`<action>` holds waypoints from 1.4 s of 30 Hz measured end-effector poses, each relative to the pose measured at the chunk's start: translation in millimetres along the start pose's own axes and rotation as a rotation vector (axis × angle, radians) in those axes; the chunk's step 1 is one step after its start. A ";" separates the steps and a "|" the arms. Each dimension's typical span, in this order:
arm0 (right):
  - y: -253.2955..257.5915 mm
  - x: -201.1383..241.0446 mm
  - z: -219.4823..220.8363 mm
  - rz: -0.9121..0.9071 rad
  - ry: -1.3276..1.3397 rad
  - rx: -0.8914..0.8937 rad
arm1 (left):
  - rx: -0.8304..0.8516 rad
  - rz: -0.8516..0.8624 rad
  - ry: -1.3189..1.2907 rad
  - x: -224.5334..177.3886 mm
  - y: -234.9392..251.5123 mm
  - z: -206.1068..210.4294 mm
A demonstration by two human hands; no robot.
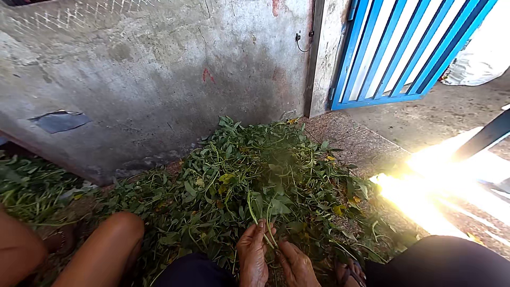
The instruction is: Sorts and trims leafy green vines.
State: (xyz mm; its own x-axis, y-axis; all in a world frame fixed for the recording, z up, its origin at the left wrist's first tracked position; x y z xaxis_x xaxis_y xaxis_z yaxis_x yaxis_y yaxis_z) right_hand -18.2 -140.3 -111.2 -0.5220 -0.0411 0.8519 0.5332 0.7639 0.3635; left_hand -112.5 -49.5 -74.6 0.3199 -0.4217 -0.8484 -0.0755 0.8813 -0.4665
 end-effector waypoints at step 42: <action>45.1 -139.4 9.0 0.728 -0.145 0.379 | -0.208 0.140 -0.145 -32.7 24.9 -26.4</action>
State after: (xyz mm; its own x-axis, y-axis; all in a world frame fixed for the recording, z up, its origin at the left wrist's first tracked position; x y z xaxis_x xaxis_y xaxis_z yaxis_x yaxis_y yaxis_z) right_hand 72.6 -94.3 -217.0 -0.2277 0.6106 0.7585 0.5242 0.7333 -0.4329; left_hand -149.7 -19.5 -65.2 0.4235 -0.2512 -0.8704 -0.3158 0.8596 -0.4017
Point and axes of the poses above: each hand's wrist, its own y-axis towards the middle knuckle, its own z-axis out of the palm, x = y × z, the point moved 5 cm from there along y, towards the middle knuckle, and after that the axes turned 13 degrees about -x, right-handed, at the moved point
